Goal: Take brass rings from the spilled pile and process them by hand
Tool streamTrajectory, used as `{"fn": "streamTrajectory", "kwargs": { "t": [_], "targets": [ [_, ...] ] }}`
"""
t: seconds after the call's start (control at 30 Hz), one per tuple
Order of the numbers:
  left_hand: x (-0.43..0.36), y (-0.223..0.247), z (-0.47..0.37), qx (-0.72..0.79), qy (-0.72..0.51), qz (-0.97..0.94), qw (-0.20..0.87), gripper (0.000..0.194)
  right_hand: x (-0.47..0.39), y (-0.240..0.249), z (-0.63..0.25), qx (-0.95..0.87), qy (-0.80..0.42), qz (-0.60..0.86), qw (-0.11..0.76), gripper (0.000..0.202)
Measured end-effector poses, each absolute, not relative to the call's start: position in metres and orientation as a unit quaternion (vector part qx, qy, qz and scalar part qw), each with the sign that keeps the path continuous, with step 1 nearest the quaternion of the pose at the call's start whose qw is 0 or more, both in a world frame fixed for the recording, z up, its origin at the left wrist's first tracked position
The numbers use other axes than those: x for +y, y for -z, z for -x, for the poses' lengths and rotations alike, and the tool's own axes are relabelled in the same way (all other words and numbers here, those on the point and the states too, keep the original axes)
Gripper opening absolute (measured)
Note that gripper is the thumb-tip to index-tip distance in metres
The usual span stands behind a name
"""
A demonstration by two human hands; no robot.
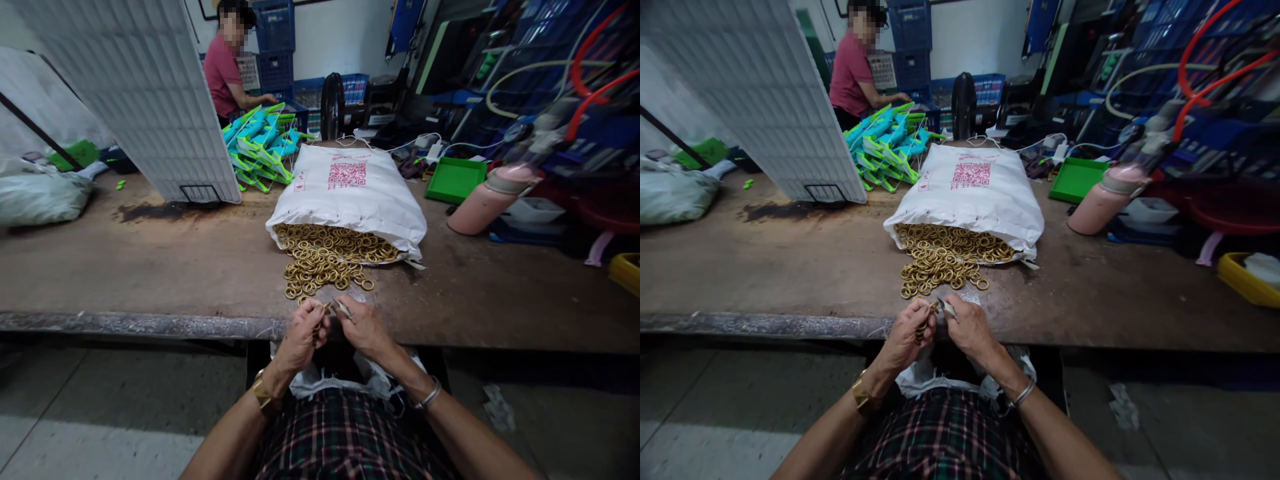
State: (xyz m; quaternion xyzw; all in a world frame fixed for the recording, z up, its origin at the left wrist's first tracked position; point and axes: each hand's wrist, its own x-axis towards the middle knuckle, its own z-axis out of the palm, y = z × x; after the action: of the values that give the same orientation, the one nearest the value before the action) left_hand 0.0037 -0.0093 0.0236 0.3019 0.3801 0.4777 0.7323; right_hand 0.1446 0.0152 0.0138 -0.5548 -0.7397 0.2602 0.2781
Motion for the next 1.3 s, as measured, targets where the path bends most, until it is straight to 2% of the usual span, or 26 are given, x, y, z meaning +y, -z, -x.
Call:
{"fn": "streamTrajectory", "kwargs": {
  "t": [0.17,0.53,0.7,0.8,0.9,1.0,1.07,1.17,1.3],
  "targets": [
    [-0.011,-0.022,-0.005,0.399,-0.475,-0.344,0.705,0.032,0.009,-0.016,-0.143,-0.772,-0.244,0.546,0.216,0.017],
    [-0.013,-0.023,-0.003,0.426,-0.462,-0.408,0.662,0.037,0.011,-0.015,-0.142,-0.786,-0.233,0.54,0.192,0.019],
    [-0.02,-0.039,-0.006,0.369,-0.441,-0.423,0.7,0.037,0.021,-0.013,-0.15,-0.745,-0.213,0.602,0.191,0.011],
    [-0.019,-0.044,-0.007,0.345,-0.454,-0.382,0.727,0.037,0.025,-0.017,-0.148,-0.69,-0.267,0.608,0.287,0.015],
    [-0.014,-0.043,-0.006,0.338,-0.477,-0.32,0.745,0.036,0.024,-0.022,-0.141,-0.591,-0.426,0.578,0.368,0.026],
    [-0.013,-0.038,-0.005,0.334,-0.479,-0.281,0.762,0.032,0.017,-0.024,-0.135,-0.49,-0.614,0.51,0.35,0.035],
    [-0.013,-0.036,-0.005,0.338,-0.478,-0.276,0.762,0.032,0.012,-0.025,-0.133,-0.454,-0.683,0.47,0.327,0.039],
    [-0.014,-0.032,-0.006,0.368,-0.475,-0.279,0.749,0.035,0.008,-0.024,-0.131,-0.454,-0.693,0.459,0.319,0.036],
    [-0.014,-0.027,-0.004,0.406,-0.467,-0.27,0.738,0.038,0.011,-0.022,-0.13,-0.509,-0.587,0.505,0.376,0.023]
  ]
}}
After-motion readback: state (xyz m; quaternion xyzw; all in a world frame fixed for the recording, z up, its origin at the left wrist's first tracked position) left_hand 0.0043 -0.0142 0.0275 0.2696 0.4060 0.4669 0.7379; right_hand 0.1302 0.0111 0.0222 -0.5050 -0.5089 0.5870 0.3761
